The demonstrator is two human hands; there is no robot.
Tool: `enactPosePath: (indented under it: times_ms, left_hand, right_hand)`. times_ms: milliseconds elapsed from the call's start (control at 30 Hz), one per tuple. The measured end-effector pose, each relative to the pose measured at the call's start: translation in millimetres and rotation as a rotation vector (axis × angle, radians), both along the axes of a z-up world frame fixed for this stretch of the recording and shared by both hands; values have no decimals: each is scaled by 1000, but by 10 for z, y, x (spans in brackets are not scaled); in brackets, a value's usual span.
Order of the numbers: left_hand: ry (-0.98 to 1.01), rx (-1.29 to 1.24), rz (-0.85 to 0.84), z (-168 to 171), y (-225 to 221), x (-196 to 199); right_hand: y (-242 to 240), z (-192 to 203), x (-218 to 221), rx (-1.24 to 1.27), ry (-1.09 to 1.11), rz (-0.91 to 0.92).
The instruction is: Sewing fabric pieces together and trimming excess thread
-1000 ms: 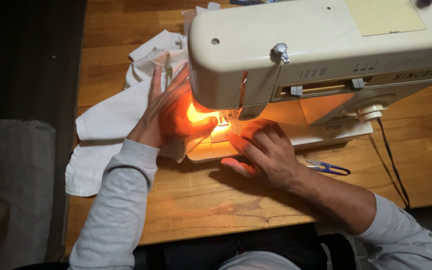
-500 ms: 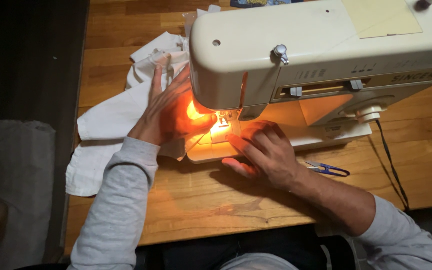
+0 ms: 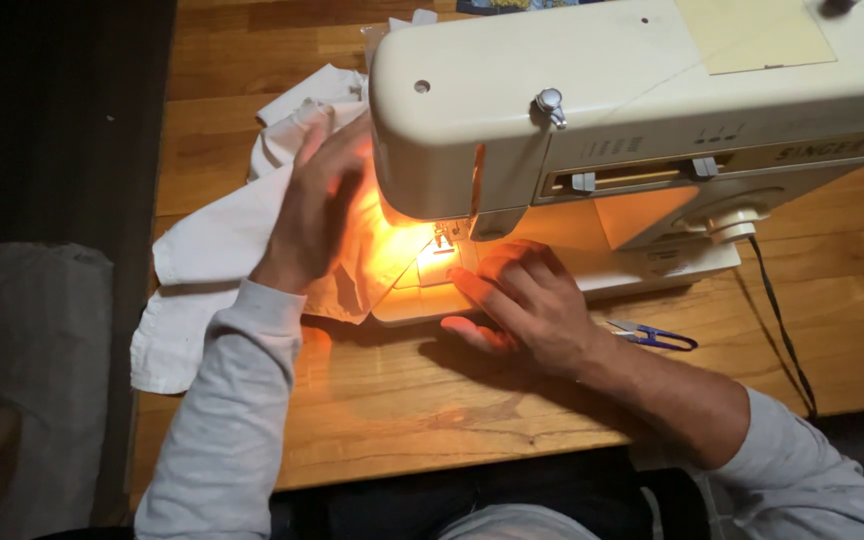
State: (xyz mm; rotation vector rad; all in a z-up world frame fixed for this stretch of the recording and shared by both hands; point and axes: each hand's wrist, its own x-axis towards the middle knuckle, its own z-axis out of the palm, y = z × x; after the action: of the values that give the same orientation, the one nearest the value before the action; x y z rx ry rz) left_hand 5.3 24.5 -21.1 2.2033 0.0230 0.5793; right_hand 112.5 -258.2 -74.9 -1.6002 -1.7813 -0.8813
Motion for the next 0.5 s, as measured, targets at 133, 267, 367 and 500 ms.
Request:
enactPosePath:
  times_ms: [133, 267, 367, 500]
  left_hand:
    - [8, -285, -126, 324, -61, -127]
    - [30, -401, -257, 281, -67, -49]
    - [40, -570, -321, 370, -198, 6]
    - [40, -666, -291, 349, -210, -28]
  right_hand:
    - [-9, 27, -13, -9, -18, -26]
    - [-16, 0, -13, -15, 4, -6]
    - [-21, 39, -3, -17, 2, -16]
    - [-6, 55, -25, -1, 5, -17]
